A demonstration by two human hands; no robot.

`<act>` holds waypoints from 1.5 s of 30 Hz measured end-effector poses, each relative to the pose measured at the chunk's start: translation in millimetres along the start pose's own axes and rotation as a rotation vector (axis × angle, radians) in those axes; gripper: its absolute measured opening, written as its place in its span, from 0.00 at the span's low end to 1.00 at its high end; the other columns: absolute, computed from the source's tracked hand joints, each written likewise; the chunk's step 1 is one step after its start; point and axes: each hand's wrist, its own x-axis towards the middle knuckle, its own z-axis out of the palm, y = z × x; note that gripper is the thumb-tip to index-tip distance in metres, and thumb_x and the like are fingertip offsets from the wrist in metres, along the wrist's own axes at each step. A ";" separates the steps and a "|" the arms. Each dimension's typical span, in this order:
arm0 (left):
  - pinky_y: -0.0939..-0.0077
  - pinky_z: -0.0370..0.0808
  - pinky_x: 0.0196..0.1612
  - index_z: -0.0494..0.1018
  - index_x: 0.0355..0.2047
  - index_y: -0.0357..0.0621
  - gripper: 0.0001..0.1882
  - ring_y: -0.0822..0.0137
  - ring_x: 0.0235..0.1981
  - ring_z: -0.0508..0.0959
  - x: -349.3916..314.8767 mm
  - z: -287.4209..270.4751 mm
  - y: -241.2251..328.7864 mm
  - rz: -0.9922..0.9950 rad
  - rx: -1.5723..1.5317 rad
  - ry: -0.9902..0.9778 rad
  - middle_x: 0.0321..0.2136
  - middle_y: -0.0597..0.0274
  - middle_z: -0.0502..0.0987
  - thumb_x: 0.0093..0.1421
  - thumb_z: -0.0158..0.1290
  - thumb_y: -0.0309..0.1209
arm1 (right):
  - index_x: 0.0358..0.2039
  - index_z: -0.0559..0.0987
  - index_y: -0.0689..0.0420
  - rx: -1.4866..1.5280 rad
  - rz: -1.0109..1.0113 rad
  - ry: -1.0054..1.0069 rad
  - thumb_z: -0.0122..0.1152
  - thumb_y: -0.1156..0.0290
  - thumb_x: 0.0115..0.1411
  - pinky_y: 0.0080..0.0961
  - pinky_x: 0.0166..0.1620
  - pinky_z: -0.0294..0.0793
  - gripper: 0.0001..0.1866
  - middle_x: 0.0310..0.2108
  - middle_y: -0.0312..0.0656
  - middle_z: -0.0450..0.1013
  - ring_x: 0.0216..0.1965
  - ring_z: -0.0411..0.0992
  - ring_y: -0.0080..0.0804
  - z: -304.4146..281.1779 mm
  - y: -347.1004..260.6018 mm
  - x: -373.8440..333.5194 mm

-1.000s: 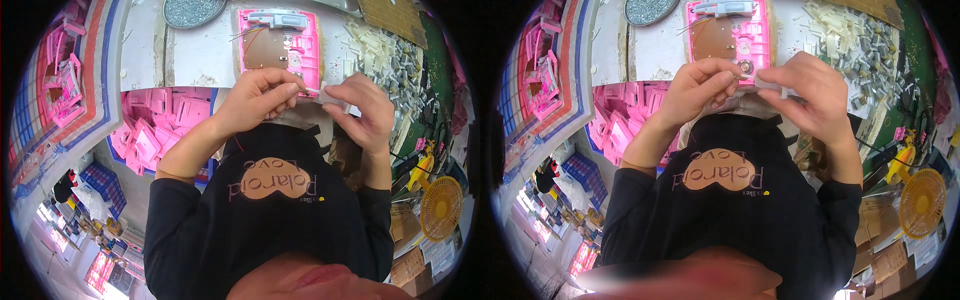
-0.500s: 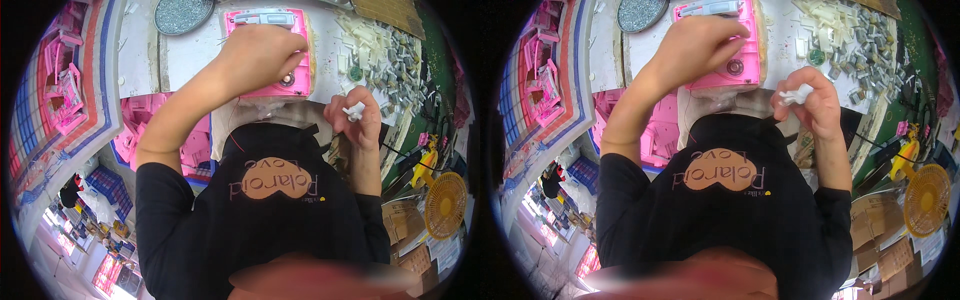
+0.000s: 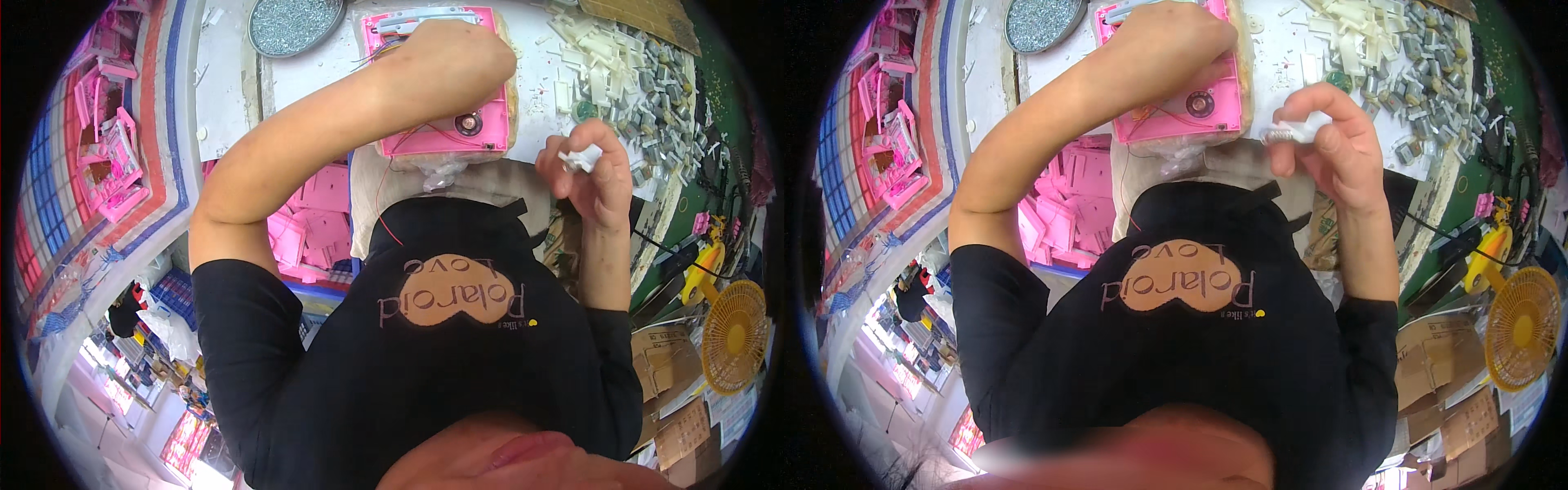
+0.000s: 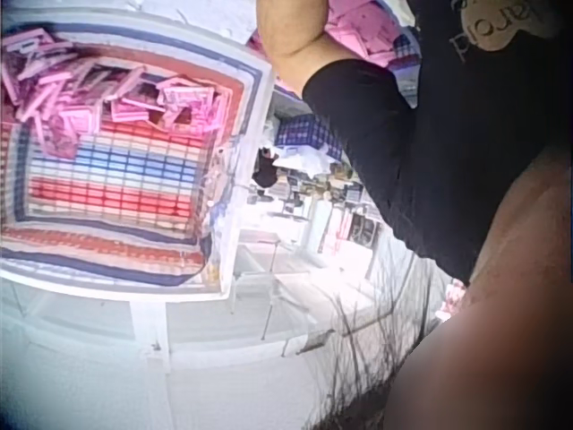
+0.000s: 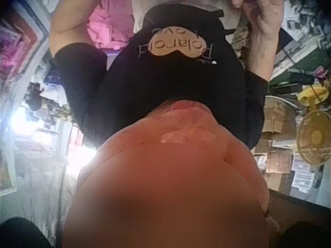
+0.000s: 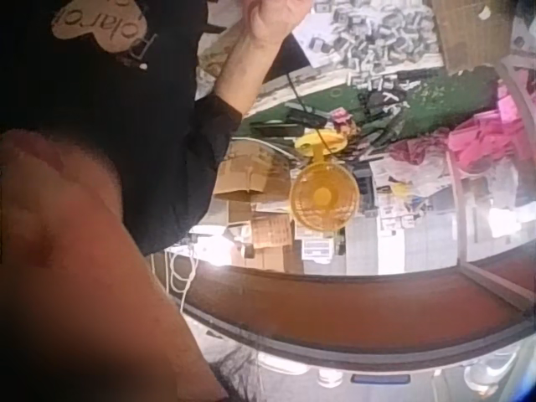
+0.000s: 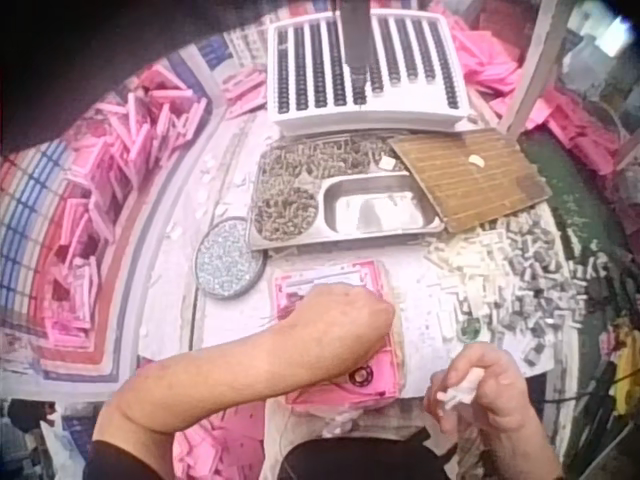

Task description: Assembling the internal electronic components of a pink plastic toy, including soldering wires and using an electric screwdriver.

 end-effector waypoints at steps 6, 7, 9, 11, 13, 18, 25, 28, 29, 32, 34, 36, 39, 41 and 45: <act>0.59 0.80 0.30 0.81 0.30 0.42 0.06 0.50 0.29 0.84 -0.1 16.5 -2.8 0.111 0.067 0.104 0.26 0.50 0.81 0.52 0.60 0.28 | 0.54 0.75 0.65 -0.266 -0.053 0.165 0.57 0.64 0.71 0.23 0.43 0.72 0.18 0.36 0.46 0.79 0.37 0.74 0.27 2.9 -8.1 7.9; 0.57 0.81 0.33 0.81 0.29 0.39 0.06 0.49 0.30 0.84 0.0 12.1 0.6 0.044 0.059 0.022 0.26 0.47 0.82 0.53 0.57 0.27 | 0.54 0.76 0.64 -0.339 -0.055 0.199 0.55 0.67 0.72 0.23 0.43 0.72 0.16 0.37 0.45 0.80 0.37 0.72 0.24 2.0 -7.2 8.6; 0.55 0.81 0.35 0.80 0.26 0.36 0.06 0.47 0.31 0.85 0.3 7.2 4.1 -0.021 0.026 -0.047 0.24 0.45 0.82 0.53 0.55 0.26 | 0.54 0.76 0.64 -0.413 -0.041 0.247 0.55 0.68 0.72 0.22 0.44 0.72 0.16 0.37 0.45 0.80 0.37 0.72 0.24 0.8 -7.5 10.2; 0.56 0.81 0.34 0.80 0.25 0.36 0.06 0.47 0.30 0.85 -0.1 9.2 2.5 -0.021 -0.016 -0.027 0.24 0.44 0.82 0.52 0.55 0.26 | 0.55 0.76 0.63 -0.471 -0.036 0.275 0.55 0.68 0.72 0.21 0.45 0.72 0.16 0.37 0.44 0.81 0.37 0.72 0.22 0.3 -7.2 10.5; 0.55 0.81 0.34 0.80 0.25 0.36 0.06 0.47 0.31 0.85 -0.4 11.2 1.9 0.000 -0.027 -0.009 0.24 0.44 0.82 0.52 0.55 0.26 | 0.55 0.76 0.63 -0.497 -0.030 0.290 0.55 0.69 0.72 0.20 0.45 0.72 0.16 0.37 0.43 0.81 0.37 0.73 0.22 -0.3 -7.4 10.0; 0.53 0.81 0.34 0.79 0.26 0.35 0.07 0.46 0.31 0.85 -6.7 18.5 -3.1 0.013 -0.079 0.110 0.25 0.43 0.82 0.53 0.55 0.27 | 0.55 0.77 0.63 -0.590 -0.066 0.318 0.58 0.72 0.70 0.20 0.47 0.73 0.15 0.39 0.43 0.81 0.38 0.73 0.21 5.3 -5.8 19.5; 0.67 0.78 0.27 0.77 0.30 0.35 0.07 0.60 0.22 0.83 -45.1 6.8 -12.4 -0.248 -0.471 0.409 0.19 0.51 0.79 0.58 0.57 0.27 | 0.43 0.82 0.60 -1.282 -0.362 0.169 0.71 0.72 0.58 0.27 0.48 0.73 0.13 0.42 0.38 0.81 0.41 0.75 0.32 0.5 3.7 39.6; 0.78 0.73 0.23 0.76 0.32 0.34 0.05 0.75 0.19 0.78 -62.4 13.4 -11.6 -0.417 -0.804 0.454 0.17 0.62 0.77 0.60 0.59 0.25 | 0.40 0.84 0.57 -1.555 -0.517 0.036 0.75 0.69 0.51 0.34 0.47 0.72 0.16 0.40 0.39 0.79 0.43 0.72 0.40 11.5 -0.9 63.6; 0.82 0.72 0.22 0.76 0.32 0.34 0.04 0.79 0.18 0.76 -66.4 17.1 -8.3 -0.475 -0.899 0.454 0.17 0.65 0.77 0.60 0.59 0.24 | 0.41 0.84 0.56 -1.603 -0.502 0.011 0.75 0.70 0.51 0.33 0.46 0.71 0.16 0.41 0.39 0.78 0.42 0.72 0.39 11.6 -0.2 66.0; 0.85 0.70 0.20 0.75 0.33 0.34 0.03 0.83 0.17 0.74 -65.9 23.4 1.4 -0.489 -1.079 0.547 0.18 0.70 0.77 0.62 0.58 0.22 | 0.42 0.84 0.55 -1.600 -0.510 -0.125 0.76 0.71 0.50 0.32 0.44 0.70 0.17 0.39 0.40 0.76 0.41 0.70 0.38 12.3 -4.6 79.1; 0.85 0.69 0.20 0.75 0.33 0.34 0.03 0.83 0.17 0.75 -65.3 28.7 -1.0 -0.445 -0.955 0.583 0.18 0.69 0.77 0.61 0.58 0.22 | 0.42 0.85 0.55 -1.552 -0.531 -0.203 0.76 0.70 0.50 0.32 0.42 0.70 0.17 0.39 0.40 0.76 0.40 0.70 0.38 9.4 -5.0 87.0; 0.85 0.69 0.20 0.75 0.33 0.34 0.03 0.82 0.17 0.75 -63.6 31.8 0.4 -0.431 -0.916 0.620 0.18 0.68 0.77 0.61 0.58 0.21 | 0.42 0.85 0.55 -1.519 -0.547 -0.253 0.76 0.71 0.49 0.31 0.42 0.70 0.17 0.39 0.40 0.76 0.40 0.71 0.38 1.7 -3.9 92.5; 0.85 0.68 0.20 0.75 0.33 0.35 0.03 0.82 0.17 0.74 -62.1 33.0 3.4 -0.439 -0.898 0.656 0.18 0.67 0.76 0.60 0.58 0.21 | 0.42 0.84 0.57 -1.350 -0.535 -0.246 0.75 0.72 0.50 0.30 0.42 0.71 0.17 0.39 0.41 0.75 0.39 0.71 0.37 -6.9 6.7 92.8; 0.83 0.67 0.20 0.75 0.33 0.35 0.03 0.81 0.16 0.73 -62.9 33.4 2.6 -0.415 -0.774 0.658 0.18 0.66 0.76 0.60 0.58 0.21 | 0.42 0.84 0.57 -1.325 -0.506 -0.208 0.75 0.73 0.50 0.30 0.42 0.71 0.17 0.39 0.41 0.75 0.39 0.71 0.37 -6.8 12.8 91.0; 0.82 0.67 0.20 0.75 0.33 0.37 0.04 0.81 0.16 0.72 -62.9 34.7 3.0 -0.418 -0.792 0.666 0.17 0.67 0.74 0.59 0.59 0.21 | 0.42 0.85 0.57 -1.305 -0.475 -0.160 0.75 0.74 0.50 0.30 0.43 0.72 0.16 0.39 0.41 0.75 0.39 0.71 0.37 -3.8 20.7 89.9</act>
